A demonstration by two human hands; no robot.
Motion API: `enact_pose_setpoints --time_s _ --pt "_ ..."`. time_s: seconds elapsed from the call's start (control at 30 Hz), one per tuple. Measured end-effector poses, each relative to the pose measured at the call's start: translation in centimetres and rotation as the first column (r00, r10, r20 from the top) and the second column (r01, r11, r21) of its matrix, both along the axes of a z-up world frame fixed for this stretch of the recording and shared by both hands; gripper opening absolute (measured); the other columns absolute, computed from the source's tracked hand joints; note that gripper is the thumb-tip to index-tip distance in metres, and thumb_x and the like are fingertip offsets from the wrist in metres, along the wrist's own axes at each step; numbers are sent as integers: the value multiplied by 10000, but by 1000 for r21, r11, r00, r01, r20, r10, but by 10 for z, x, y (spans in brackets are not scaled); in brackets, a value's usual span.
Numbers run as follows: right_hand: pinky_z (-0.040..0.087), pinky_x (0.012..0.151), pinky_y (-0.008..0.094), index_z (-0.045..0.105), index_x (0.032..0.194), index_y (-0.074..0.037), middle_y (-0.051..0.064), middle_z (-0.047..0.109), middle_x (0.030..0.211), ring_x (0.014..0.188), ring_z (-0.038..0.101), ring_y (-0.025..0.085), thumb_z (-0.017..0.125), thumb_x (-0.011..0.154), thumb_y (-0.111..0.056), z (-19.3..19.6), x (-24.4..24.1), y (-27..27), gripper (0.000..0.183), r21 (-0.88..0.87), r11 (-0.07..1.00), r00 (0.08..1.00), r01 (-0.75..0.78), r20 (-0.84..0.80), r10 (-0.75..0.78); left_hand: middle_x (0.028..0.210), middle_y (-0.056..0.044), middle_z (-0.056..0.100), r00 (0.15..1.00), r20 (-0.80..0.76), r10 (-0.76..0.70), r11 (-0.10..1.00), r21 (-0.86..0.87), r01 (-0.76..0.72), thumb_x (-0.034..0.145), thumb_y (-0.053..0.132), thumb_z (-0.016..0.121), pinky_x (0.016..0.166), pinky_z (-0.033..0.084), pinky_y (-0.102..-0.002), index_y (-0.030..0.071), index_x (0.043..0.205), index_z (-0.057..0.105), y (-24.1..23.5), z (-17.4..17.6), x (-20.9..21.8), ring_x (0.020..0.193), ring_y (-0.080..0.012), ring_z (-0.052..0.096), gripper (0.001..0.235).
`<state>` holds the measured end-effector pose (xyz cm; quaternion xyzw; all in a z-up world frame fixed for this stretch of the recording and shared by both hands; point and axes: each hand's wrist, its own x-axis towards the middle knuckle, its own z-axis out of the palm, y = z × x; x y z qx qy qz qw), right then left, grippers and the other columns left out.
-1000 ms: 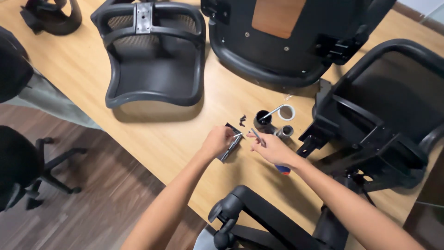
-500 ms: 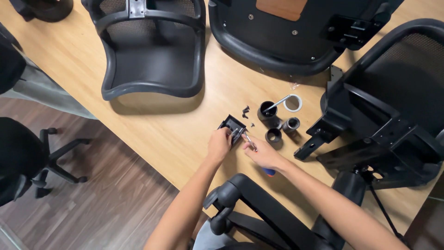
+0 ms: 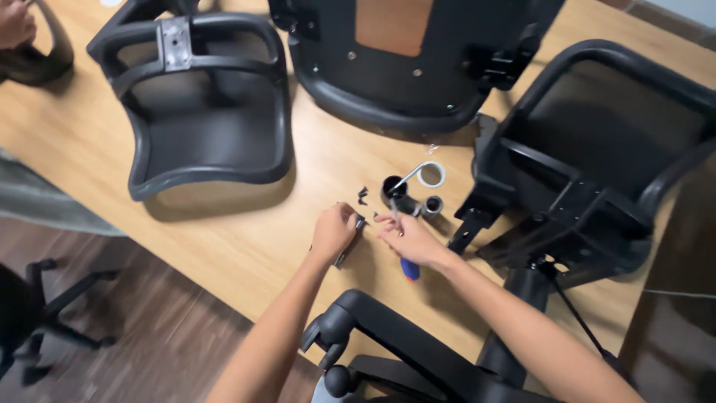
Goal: The person assembles an office chair on a conference table, using a screwdriver to drive screws that attach the seat mechanism and mounting brackets to the chair base and seat. They align the metal bracket, hold it in place, and tighten screws by hand and with the screwdriver.
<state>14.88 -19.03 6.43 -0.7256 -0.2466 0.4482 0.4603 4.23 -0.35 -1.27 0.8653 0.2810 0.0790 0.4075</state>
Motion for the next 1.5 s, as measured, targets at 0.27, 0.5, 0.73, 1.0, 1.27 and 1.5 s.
enact_pose_setpoints --time_s 0.27,0.5,0.73,1.0,1.27,1.5 --pt "498 574 283 604 1035 -51 43 607 781 634 570 111 575 983 -167 65 83 -37 131 229 856 883 463 -207 -422 990 -85 723 839 70 -539 661 -583 473 907 563 599 655 546 -276 52 1273 605 -45 188 118 820 -132 699 629" --pt "534 798 361 589 1005 -71 81 602 893 821 623 199 496 1084 -492 131 151 -120 438 357 513 616 781 -575 -538 1132 -142 706 447 406 -797 363 -270 892 925 328 756 913 561 -377 30 1344 467 -143 183 231 1044 -251 696 590" --pt "526 971 360 582 1167 -26 132 681 1076 1020 659 199 456 1051 -470 125 167 -198 476 401 467 612 788 -428 -665 1050 -227 690 507 304 -807 473 -181 862 850 109 678 817 559 -416 52 1291 524 -235 166 271 969 -353 717 471" --pt "559 787 318 660 1146 -63 57 689 1065 914 644 143 554 1009 -342 50 178 -287 328 3 567 562 824 119 -818 1116 -231 724 872 -85 -482 850 -289 441 793 163 667 949 528 -406 21 1232 637 -266 77 302 1081 -362 701 463" --pt "537 661 368 692 1112 -41 99 720 1010 801 690 212 628 933 -306 -23 163 -327 327 -352 538 606 766 116 -787 943 -170 757 733 -413 -541 826 -424 371 829 184 700 763 569 -391 -55 1016 751 -262 62 325 822 -263 718 308" --pt "585 789 408 582 1346 -111 244 669 1232 1034 714 337 598 942 -322 -11 165 -310 456 -465 547 543 696 -156 -825 914 -148 720 786 -360 -502 748 -637 186 848 166 735 706 568 -378 -24 1080 712 -254 9 332 779 -241 684 301"
